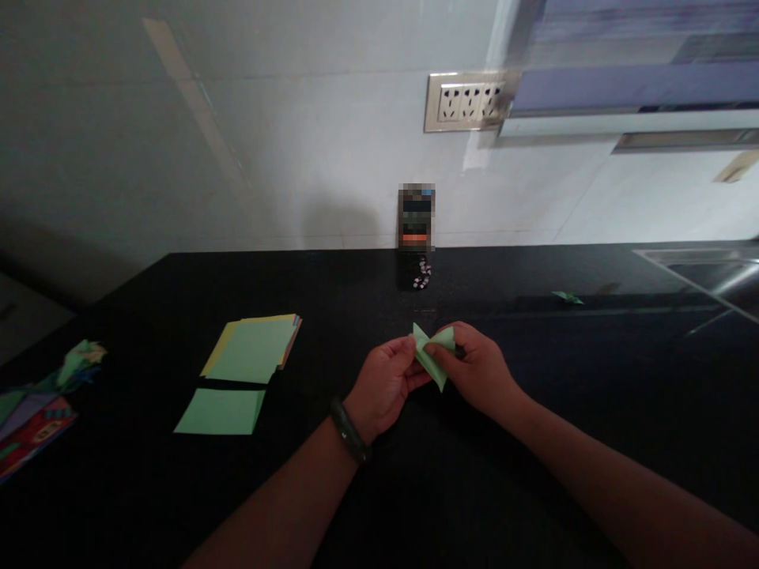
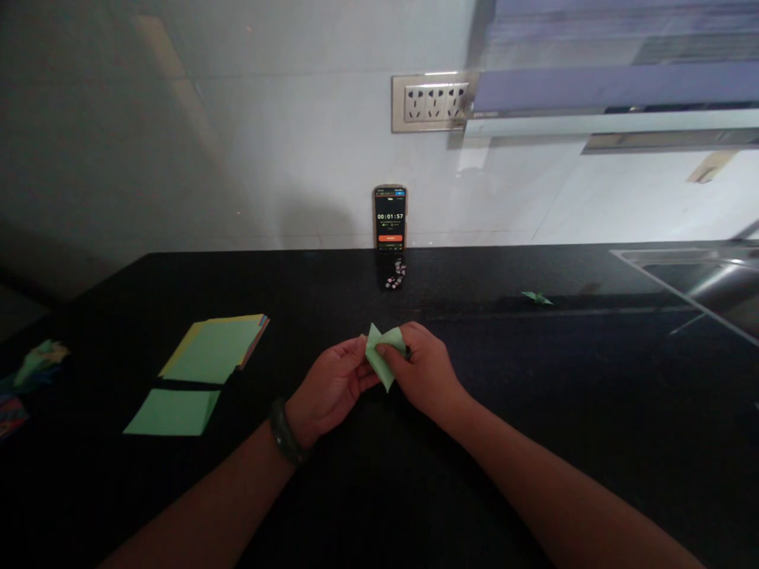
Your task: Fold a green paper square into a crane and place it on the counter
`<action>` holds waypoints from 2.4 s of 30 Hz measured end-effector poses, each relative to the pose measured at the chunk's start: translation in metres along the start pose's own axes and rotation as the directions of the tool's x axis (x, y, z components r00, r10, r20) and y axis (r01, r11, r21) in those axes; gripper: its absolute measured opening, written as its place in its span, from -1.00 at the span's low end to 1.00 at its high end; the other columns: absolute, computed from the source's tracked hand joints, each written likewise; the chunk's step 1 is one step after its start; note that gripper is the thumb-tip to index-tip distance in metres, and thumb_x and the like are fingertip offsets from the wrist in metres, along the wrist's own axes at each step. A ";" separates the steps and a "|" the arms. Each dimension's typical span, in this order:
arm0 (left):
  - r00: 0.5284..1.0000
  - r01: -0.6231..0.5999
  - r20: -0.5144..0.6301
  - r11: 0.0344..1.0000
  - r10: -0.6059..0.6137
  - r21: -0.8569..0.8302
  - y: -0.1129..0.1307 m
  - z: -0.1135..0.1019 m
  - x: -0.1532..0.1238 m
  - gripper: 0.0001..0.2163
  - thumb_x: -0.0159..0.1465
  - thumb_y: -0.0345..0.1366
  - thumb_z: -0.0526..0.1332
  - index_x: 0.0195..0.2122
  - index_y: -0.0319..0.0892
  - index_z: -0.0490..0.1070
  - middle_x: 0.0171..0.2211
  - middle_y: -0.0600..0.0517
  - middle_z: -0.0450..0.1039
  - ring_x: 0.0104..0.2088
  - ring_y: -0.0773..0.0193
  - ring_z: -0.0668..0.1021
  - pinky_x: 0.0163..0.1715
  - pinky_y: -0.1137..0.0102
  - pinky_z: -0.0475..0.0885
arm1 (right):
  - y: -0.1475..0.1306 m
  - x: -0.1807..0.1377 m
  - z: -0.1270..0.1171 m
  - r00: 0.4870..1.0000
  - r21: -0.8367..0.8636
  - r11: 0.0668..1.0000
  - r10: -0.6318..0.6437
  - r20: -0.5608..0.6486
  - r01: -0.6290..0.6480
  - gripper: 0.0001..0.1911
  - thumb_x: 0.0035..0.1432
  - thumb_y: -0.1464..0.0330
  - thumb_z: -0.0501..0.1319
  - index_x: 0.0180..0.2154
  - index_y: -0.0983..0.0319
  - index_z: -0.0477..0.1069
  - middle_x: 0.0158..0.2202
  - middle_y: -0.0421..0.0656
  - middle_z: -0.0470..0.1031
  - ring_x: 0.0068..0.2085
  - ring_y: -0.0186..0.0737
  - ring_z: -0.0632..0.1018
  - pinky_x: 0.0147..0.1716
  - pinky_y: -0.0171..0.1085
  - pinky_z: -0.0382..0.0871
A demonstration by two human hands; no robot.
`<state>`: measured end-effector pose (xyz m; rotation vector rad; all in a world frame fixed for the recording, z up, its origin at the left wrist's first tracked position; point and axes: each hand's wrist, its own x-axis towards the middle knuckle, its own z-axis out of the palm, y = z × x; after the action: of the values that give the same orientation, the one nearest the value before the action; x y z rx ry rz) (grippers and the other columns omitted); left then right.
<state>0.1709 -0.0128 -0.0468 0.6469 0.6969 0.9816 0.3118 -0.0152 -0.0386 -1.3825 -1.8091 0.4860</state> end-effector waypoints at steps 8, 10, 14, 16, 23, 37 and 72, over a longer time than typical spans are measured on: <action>0.998 0.046 0.036 0.999 -0.046 -0.005 0.001 -0.001 -0.002 -0.85 0.21 -0.33 0.14 -0.33 -0.32 0.40 -0.43 -0.06 0.48 -0.43 0.32 0.52 -0.32 0.38 0.40 | -0.001 0.000 -0.001 0.999 -0.024 1.000 -0.011 -0.034 0.010 -0.85 0.05 0.36 0.14 -0.54 0.23 0.31 -0.51 -0.22 0.34 -0.47 -0.33 0.37 -0.46 -0.34 0.23; 0.997 0.051 0.050 0.999 -0.051 -0.007 0.002 -0.002 -0.002 -0.86 0.20 -0.33 0.15 -0.33 -0.33 0.40 -0.41 -0.06 0.48 -0.41 0.31 0.52 -0.32 0.38 0.41 | 0.000 0.000 -0.001 1.000 -0.002 1.000 -0.003 -0.031 0.003 -0.84 0.04 0.36 0.15 -0.55 0.22 0.30 -0.53 -0.23 0.33 -0.49 -0.34 0.36 -0.48 -0.35 0.22; 0.996 0.054 0.071 0.999 -0.054 0.005 0.002 -0.001 -0.003 -0.86 0.15 -0.34 0.20 -0.34 -0.33 0.41 -0.41 -0.07 0.48 -0.40 0.30 0.53 -0.30 0.37 0.40 | -0.001 0.000 -0.001 0.999 0.022 0.999 0.028 -0.033 -0.027 -0.84 0.02 0.37 0.14 -0.57 0.23 0.29 -0.54 -0.23 0.32 -0.50 -0.34 0.35 -0.49 -0.35 0.22; 0.997 0.049 0.066 0.998 -0.051 0.034 0.003 0.000 -0.003 -0.86 0.13 -0.33 0.22 -0.36 -0.34 0.43 -0.42 -0.07 0.48 -0.41 0.29 0.52 -0.32 0.37 0.40 | -0.003 0.000 0.000 0.997 0.021 0.998 0.058 -0.041 -0.057 -0.86 0.00 0.38 0.15 -0.56 0.24 0.30 -0.54 -0.23 0.32 -0.51 -0.34 0.34 -0.51 -0.35 0.22; 1.000 -0.004 -0.023 0.992 0.007 0.126 0.004 0.003 -0.003 -0.84 0.10 -0.33 0.24 -0.33 -0.34 0.45 -0.44 -0.06 0.48 -0.47 0.32 0.51 -0.39 0.38 0.41 | -0.003 0.000 -0.001 0.996 0.130 0.988 0.089 -0.010 -0.087 -0.85 0.07 0.33 0.12 -0.47 0.24 0.38 -0.53 -0.20 0.39 -0.51 -0.33 0.39 -0.51 -0.34 0.27; 0.977 -0.149 -0.115 0.960 0.181 0.238 0.001 0.006 -0.003 -0.77 0.05 -0.26 0.28 -0.32 -0.30 0.43 -0.44 -0.01 0.48 -0.46 0.33 0.50 -0.43 0.40 0.43 | -0.001 -0.001 0.000 0.997 -0.019 0.997 0.073 -0.038 -0.074 -0.83 0.07 0.31 0.12 -0.50 0.25 0.35 -0.55 -0.20 0.35 -0.52 -0.33 0.36 -0.53 -0.34 0.24; 0.959 -0.133 -0.167 0.887 0.228 0.442 -0.001 0.000 0.001 -0.81 0.07 -0.22 0.23 -0.46 -0.29 0.43 -0.59 0.08 0.35 -0.58 0.41 0.38 -0.53 0.46 0.32 | 0.001 -0.005 0.004 0.993 0.093 0.994 0.050 0.105 -0.059 -0.91 0.03 0.42 0.11 -0.37 0.24 0.37 -0.47 -0.19 0.40 -0.47 -0.34 0.40 -0.49 -0.36 0.29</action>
<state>0.1718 -0.0127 -0.0482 1.0152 1.0763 1.0919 0.3103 -0.0188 -0.0434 -1.3656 -1.8083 0.6748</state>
